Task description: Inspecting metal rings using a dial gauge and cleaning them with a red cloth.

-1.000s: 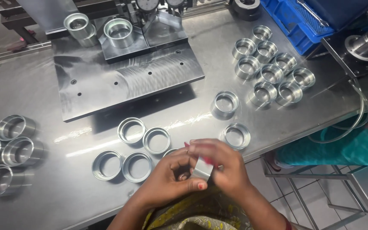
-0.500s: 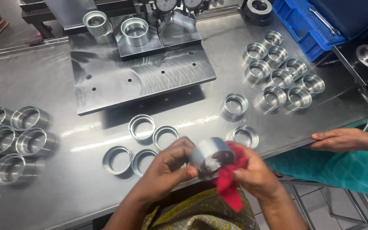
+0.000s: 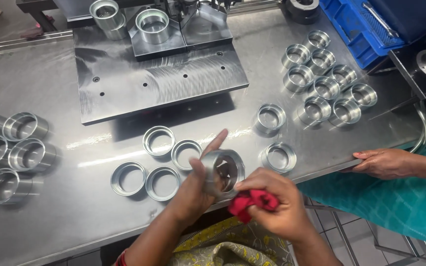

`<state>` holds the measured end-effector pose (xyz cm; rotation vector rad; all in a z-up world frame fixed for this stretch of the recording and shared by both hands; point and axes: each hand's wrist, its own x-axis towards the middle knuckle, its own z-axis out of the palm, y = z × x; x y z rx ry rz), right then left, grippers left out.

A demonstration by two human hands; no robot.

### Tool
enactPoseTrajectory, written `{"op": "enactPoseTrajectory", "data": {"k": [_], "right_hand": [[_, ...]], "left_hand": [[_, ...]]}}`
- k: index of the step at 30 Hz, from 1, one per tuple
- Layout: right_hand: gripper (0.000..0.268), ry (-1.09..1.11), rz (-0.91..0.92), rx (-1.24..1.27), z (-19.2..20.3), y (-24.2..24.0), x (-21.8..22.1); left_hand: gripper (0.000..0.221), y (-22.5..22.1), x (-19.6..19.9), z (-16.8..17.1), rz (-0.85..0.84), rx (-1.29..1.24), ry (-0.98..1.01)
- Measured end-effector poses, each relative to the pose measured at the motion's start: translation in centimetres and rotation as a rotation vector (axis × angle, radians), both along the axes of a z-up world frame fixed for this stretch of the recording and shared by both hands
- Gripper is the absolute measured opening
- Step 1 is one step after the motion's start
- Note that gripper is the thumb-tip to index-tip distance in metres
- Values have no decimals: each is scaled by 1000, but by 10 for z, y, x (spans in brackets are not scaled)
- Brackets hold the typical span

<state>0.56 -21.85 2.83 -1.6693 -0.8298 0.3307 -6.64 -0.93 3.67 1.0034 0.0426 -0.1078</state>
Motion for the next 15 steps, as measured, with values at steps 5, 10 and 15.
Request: {"op": "enactPoseTrajectory", "data": {"k": [5, 10, 15], "right_hand": [[41, 135, -203, 171, 14, -38, 33], [52, 150, -406, -173, 9, -59, 62], [55, 13, -524, -330, -18, -73, 70]], "left_hand": [[115, 2, 19, -5, -201, -263, -69], [92, -5, 53, -8, -152, 686, -118], [84, -18, 78, -8, -47, 1588, -122]]}}
